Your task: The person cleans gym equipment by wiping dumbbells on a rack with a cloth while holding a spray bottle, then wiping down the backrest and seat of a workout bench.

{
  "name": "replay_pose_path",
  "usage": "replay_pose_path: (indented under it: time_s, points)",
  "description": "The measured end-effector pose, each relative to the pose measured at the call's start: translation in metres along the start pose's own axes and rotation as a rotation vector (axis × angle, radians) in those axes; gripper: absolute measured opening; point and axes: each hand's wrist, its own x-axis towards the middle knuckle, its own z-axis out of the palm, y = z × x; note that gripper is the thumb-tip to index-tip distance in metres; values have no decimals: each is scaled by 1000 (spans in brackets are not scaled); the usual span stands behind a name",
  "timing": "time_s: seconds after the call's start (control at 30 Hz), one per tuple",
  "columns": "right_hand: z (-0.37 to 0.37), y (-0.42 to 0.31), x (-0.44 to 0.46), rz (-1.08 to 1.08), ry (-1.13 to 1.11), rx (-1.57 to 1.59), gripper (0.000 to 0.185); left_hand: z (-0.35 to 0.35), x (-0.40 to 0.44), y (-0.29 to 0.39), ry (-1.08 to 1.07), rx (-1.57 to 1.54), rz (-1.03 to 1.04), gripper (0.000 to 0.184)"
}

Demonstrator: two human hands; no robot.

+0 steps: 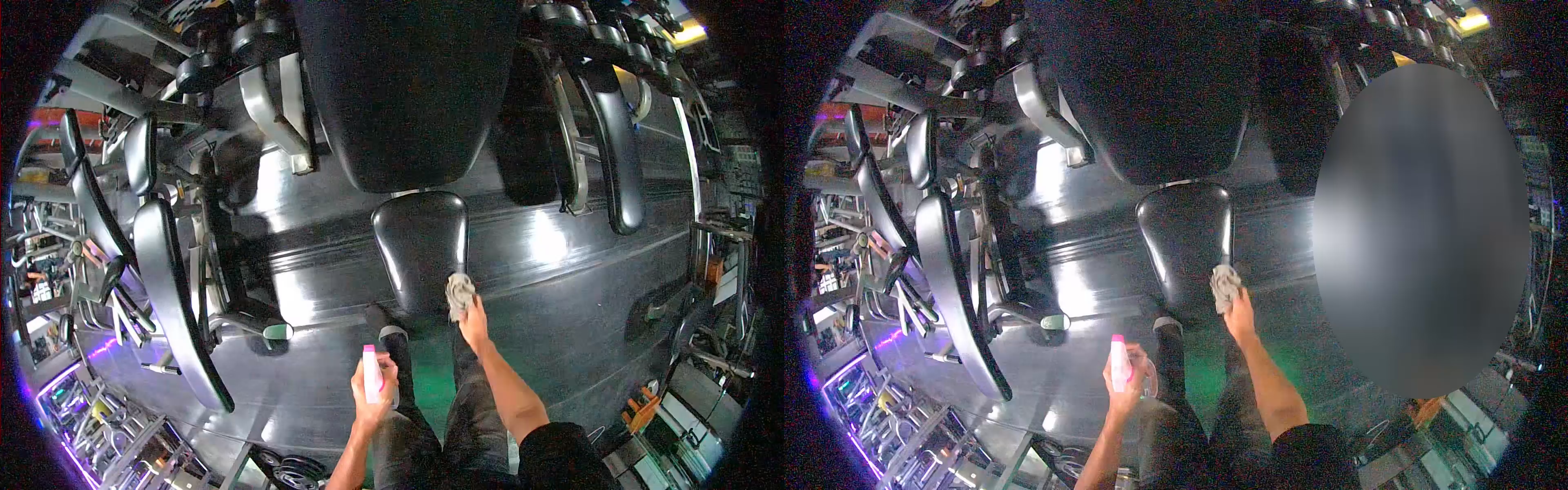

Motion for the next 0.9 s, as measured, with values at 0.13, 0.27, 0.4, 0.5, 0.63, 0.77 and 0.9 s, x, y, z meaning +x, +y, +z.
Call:
replay_pose_path:
  time_s: [0.13,0.27,0.4,0.5,0.63,0.77,0.9]
  points:
    - [0,-5,-34,43,-130,17,36,-12,0,6,59,-66,13,17]
    - [-19,-19,-42,-17,-386,182,36,-13,-2,7,114,-58,36,19]
    - [-19,-52,25,223,-321,524,49,-10,-8,-11,133,-108,9,22]
    - [-31,-118,121,107,-253,575,62,-6,-14,-11,153,-147,-38,21]
    - [1,-192,219,-427,-78,331,40,-1,-24,-13,200,-179,-57,21]
    - [66,-197,214,-639,-116,-470,31,-3,-29,-17,246,-121,-57,18]
    - [89,-200,144,-581,50,-398,29,-6,-25,-15,283,-63,27,16]
